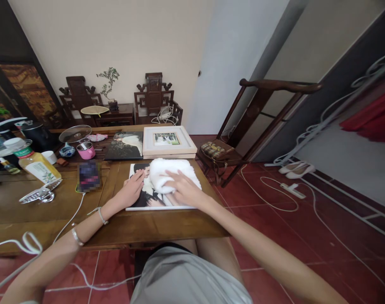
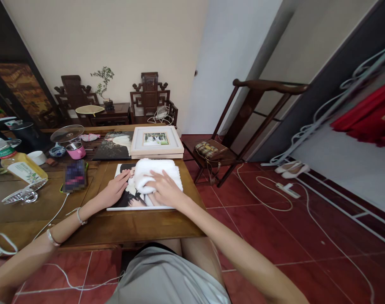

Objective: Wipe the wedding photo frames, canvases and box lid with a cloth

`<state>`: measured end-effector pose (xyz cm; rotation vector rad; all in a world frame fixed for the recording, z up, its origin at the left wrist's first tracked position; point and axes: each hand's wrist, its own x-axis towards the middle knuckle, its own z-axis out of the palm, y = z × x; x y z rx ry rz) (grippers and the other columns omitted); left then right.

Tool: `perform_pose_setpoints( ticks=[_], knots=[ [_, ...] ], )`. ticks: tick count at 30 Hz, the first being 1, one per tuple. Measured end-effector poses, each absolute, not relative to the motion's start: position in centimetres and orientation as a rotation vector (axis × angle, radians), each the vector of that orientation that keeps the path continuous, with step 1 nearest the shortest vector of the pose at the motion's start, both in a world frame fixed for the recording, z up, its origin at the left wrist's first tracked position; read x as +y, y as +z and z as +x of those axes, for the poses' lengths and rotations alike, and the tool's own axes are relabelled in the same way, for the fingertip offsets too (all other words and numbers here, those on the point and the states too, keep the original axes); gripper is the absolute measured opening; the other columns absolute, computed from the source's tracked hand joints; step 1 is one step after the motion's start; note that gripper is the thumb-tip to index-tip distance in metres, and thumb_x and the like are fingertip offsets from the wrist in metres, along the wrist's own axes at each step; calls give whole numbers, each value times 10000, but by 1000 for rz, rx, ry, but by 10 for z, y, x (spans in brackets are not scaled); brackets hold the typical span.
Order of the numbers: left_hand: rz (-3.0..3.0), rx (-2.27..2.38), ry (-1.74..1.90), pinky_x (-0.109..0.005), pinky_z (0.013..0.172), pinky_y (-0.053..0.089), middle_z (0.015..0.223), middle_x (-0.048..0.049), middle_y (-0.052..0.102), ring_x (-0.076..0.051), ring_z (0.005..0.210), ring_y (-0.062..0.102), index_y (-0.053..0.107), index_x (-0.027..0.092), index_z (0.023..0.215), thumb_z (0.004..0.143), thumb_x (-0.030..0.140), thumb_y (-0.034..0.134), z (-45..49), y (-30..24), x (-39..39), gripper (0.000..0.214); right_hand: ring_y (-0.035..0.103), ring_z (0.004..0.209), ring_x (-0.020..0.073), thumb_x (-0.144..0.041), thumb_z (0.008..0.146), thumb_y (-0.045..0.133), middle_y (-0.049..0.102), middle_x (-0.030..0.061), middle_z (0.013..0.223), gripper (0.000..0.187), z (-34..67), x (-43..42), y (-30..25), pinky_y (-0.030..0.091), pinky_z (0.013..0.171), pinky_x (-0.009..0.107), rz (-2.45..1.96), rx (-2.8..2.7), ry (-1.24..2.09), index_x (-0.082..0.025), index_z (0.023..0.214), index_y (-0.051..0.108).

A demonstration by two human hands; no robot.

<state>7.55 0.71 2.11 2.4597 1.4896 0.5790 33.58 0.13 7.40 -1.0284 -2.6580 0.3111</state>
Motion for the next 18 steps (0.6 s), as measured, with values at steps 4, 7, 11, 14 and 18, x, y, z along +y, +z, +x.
perform_pose_setpoints(
  ticks=[4, 7, 11, 14, 18],
  knots=[
    [2429, 1467, 639, -468, 1161, 265, 1539, -128, 357, -247, 1445, 278, 402, 167, 1440, 983, 283, 301, 77, 22, 7, 482, 319, 1405, 310, -2, 715, 424, 526, 141, 1405, 577, 316, 35, 71, 214, 1102, 627, -1156, -2632, 195, -175, 1223, 635],
    [2332, 1440, 790, -444, 1172, 256, 1521, -134, 388, -232, 1425, 327, 421, 147, 1428, 985, 333, 311, 78, 28, 8, 493, 279, 1416, 339, -26, 738, 453, 464, 103, 1467, 541, 304, 34, 72, 196, 1089, 660, -1135, -2649, 149, -191, 1219, 638],
    [2091, 1445, 1164, -402, 1173, 265, 1502, -118, 423, -202, 1396, 380, 459, 142, 1401, 993, 421, 300, 77, 40, 10, 518, 236, 1431, 347, -11, 720, 456, 425, 69, 1495, 556, 292, 9, 76, 180, 1086, 679, -1021, -2732, 177, -204, 1204, 649],
    [1955, 1477, 1276, -418, 1156, 296, 1481, -119, 453, -217, 1362, 429, 474, 146, 1389, 986, 463, 317, 75, 44, 12, 536, 228, 1439, 325, -15, 718, 448, 440, 38, 1484, 530, 290, -16, 81, 150, 1109, 661, -799, -2832, 239, -216, 1151, 679],
    [1969, 1483, 1266, -418, 1152, 307, 1458, -157, 473, -232, 1347, 448, 498, 92, 1364, 982, 509, 306, 76, 44, 11, 598, 231, 1446, 254, 2, 673, 435, 483, 4, 1453, 520, 302, -48, 87, 101, 1165, 568, -536, -2910, 346, -229, 1046, 713]
  ],
)
